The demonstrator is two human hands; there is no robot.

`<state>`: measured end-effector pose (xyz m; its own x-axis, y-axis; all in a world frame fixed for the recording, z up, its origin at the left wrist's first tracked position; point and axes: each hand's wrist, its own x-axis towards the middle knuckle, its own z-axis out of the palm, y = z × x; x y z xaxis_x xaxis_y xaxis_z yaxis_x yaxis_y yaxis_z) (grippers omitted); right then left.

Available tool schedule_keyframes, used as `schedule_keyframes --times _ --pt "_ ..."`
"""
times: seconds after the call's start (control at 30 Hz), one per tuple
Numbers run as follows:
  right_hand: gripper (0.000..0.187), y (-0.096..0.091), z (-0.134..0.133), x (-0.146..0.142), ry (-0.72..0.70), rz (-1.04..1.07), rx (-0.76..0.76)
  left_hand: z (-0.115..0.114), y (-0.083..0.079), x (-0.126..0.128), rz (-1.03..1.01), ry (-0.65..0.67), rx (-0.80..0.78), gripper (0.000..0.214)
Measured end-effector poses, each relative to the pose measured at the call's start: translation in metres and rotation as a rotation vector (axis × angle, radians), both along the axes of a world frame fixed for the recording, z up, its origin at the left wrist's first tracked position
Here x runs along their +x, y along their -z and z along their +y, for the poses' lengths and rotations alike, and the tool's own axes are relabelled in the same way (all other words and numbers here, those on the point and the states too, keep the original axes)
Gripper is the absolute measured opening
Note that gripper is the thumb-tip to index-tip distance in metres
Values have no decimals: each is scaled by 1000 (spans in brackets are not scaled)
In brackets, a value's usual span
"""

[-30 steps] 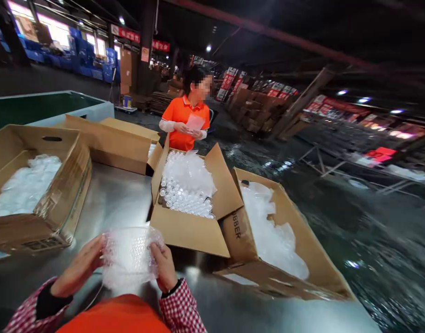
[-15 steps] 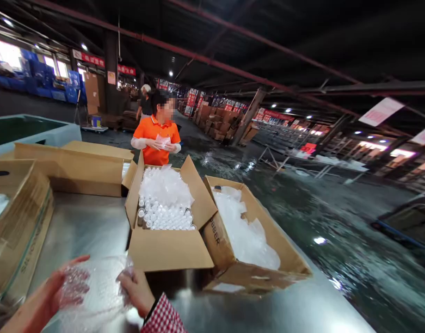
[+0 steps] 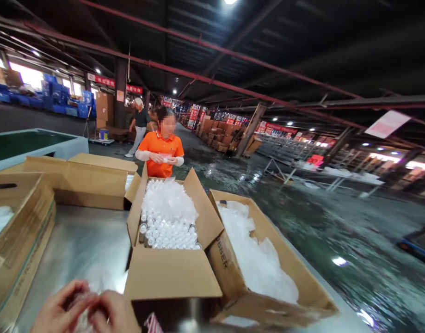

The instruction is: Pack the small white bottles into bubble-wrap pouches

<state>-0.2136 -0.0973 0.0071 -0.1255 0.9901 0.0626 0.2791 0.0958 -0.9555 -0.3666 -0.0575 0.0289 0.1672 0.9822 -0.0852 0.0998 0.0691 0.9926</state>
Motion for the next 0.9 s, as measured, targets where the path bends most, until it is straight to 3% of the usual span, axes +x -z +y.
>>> schedule_keyframes --times 0.1,0.17,0.23,0.33,0.4,0.5,0.6,0.7,0.8,0.9 --pt "31 -9 25 19 -111 247 -181 3 0 -15 180 111 -6 50" --pt "21 -7 51 45 -48 117 -236 8 1 -25 317 306 -17 49" --pt "14 0 82 76 105 -204 -226 14 1 -29 427 463 5 46" --pt "17 17 130 113 326 -487 -189 24 0 -26 534 393 59 49" --pt "12 30 155 126 395 -593 -186 32 -1 -22 595 296 11 48" --pt "19 50 177 128 429 -713 -187 44 -5 -20 721 238 9 46" --pt "17 63 187 122 429 -747 -143 56 -11 -24 875 179 51 43" --pt "18 63 190 118 424 -687 -82 66 -14 -29 1018 112 14 42" --pt "27 44 178 112 428 -556 -17 77 -9 -29 1112 81 12 42" --pt "33 9 143 93 343 -282 123 87 -1 -22 1101 86 43 43"
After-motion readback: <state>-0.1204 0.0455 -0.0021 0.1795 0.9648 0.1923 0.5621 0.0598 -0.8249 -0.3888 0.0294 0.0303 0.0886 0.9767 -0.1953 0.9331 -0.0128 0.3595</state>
